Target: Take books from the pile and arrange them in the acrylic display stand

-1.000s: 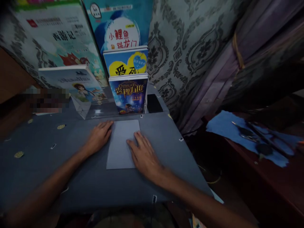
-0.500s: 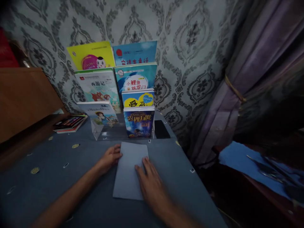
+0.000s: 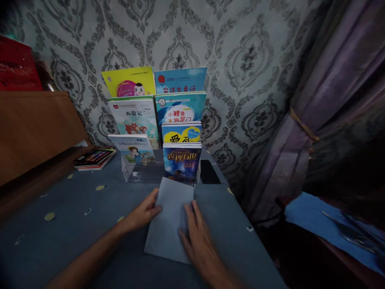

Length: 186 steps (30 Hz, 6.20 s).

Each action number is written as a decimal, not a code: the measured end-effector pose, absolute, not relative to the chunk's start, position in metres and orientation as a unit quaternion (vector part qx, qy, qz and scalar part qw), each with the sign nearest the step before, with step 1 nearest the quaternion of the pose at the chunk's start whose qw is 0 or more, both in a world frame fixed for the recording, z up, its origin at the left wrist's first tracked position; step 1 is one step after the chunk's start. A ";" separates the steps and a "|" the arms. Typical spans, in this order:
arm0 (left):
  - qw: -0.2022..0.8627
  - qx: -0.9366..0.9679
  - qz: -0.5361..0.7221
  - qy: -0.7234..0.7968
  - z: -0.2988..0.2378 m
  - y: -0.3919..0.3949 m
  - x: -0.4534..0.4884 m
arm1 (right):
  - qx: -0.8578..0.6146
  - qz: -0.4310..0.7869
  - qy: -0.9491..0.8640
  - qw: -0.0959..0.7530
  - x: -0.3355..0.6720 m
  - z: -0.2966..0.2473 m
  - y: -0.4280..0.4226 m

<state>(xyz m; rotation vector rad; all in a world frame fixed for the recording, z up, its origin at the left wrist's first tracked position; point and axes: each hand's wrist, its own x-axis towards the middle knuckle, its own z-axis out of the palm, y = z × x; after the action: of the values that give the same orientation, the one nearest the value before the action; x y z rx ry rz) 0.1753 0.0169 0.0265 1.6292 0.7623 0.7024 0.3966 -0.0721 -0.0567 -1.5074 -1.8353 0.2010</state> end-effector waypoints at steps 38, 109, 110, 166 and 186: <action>0.307 0.784 0.360 0.402 0.037 0.052 0.112 | -0.380 -0.077 -0.805 0.448 0.365 -0.009 0.014; -0.129 0.706 0.389 0.578 0.103 0.145 0.081 | -0.516 -0.055 -0.698 0.493 0.281 0.082 0.138; -0.130 0.700 0.385 0.587 0.102 0.146 0.083 | -0.515 -0.056 -0.699 0.493 0.281 0.081 0.138; -0.160 0.648 0.347 0.659 0.105 0.160 0.108 | -0.530 0.004 -0.649 0.546 0.272 0.067 0.160; -0.128 0.650 0.399 0.634 0.099 0.168 0.098 | -0.512 0.022 -0.650 0.561 0.273 0.067 0.161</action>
<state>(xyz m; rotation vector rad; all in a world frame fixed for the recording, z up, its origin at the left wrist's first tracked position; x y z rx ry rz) 0.0978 0.1684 0.0990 2.2256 2.1724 1.3680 0.2728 0.1608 0.0671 -1.2061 -1.5315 0.0526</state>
